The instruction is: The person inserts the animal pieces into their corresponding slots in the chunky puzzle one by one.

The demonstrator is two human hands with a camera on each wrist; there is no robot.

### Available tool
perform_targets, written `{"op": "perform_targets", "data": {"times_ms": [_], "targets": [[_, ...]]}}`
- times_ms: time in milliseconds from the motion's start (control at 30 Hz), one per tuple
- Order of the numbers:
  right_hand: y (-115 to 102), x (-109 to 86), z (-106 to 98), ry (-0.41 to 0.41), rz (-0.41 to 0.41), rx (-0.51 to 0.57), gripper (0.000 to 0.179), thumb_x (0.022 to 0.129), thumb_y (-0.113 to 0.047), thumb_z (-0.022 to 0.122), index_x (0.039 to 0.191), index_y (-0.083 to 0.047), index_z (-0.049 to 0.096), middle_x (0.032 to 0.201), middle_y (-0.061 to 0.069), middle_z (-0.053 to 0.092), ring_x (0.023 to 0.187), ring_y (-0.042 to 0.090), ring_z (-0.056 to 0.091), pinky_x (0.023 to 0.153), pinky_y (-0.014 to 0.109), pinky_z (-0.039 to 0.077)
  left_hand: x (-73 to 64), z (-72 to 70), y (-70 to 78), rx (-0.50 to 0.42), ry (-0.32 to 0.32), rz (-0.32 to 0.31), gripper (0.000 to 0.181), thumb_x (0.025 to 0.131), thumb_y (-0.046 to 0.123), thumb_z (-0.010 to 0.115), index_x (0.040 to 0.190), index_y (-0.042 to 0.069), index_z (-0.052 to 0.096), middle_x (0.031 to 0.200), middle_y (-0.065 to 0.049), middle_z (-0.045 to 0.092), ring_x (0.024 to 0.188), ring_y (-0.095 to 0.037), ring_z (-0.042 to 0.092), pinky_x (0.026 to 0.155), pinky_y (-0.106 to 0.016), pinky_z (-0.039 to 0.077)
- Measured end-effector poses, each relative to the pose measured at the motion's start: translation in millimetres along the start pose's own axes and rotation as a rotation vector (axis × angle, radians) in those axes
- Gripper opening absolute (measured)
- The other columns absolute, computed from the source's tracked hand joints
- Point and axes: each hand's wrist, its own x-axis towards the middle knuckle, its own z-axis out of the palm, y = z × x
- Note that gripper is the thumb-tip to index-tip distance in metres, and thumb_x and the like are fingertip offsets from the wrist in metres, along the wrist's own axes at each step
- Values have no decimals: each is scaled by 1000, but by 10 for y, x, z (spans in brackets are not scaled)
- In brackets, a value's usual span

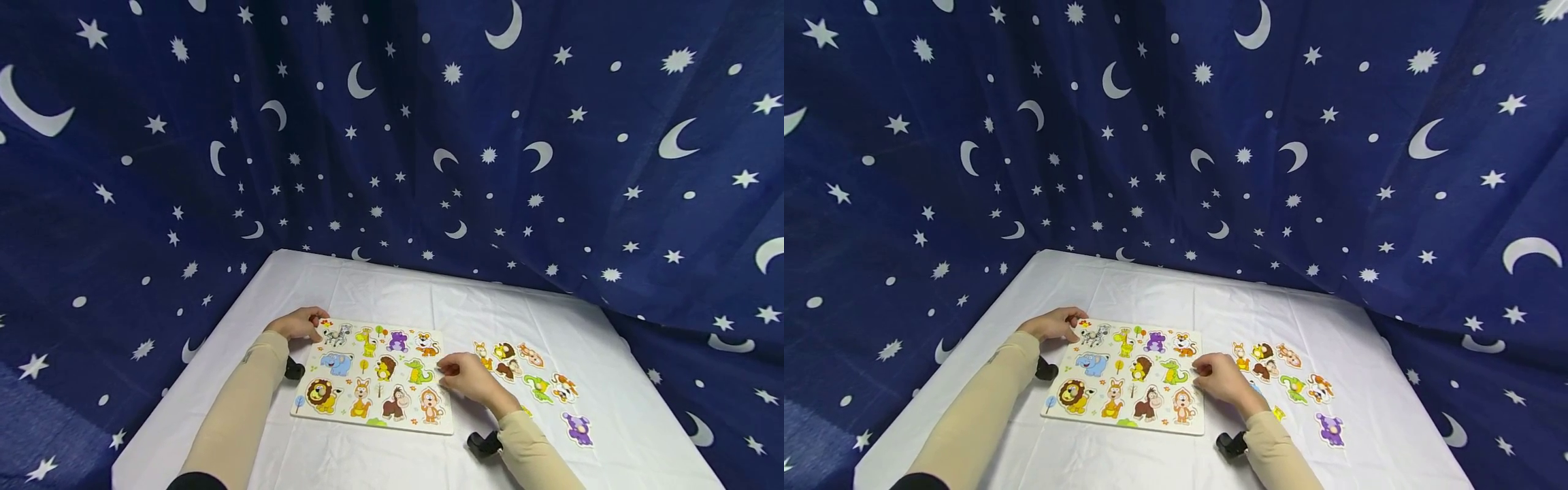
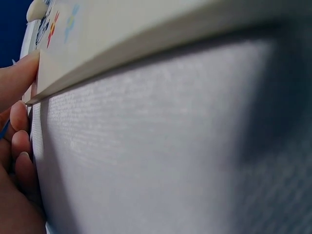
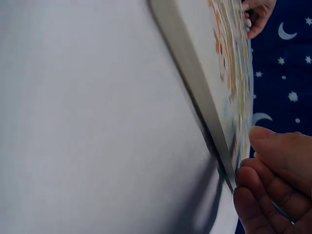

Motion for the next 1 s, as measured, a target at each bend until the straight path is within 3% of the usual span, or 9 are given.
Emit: {"op": "perform_targets", "data": {"times_ms": [367,633,1000], "targets": [[157,-161,-207,56,70,-25,26,78,-3,80,103,1,73,89,6,72,81,12,63,72,24,51,23,-21,11,12,5,0,55,77,-6,77,127,3,57,92,-5,41,91,-22,42,85,-37,31],[270,-283,-292,72,58,-30,23,78,-1,78,100,4,72,85,6,70,74,4,58,67,22,50,3,-6,12,-17,-13,19,54,78,-10,74,128,-1,56,90,-4,39,89,-21,41,82,-35,33],[445,-510,-423,54,106,-30,13,80,-6,79,91,-3,75,84,4,69,71,1,55,63,22,48,-48,9,35,-3,8,5,56,78,-9,75,130,0,55,94,-7,40,92,-23,41,84,-38,32]]}}
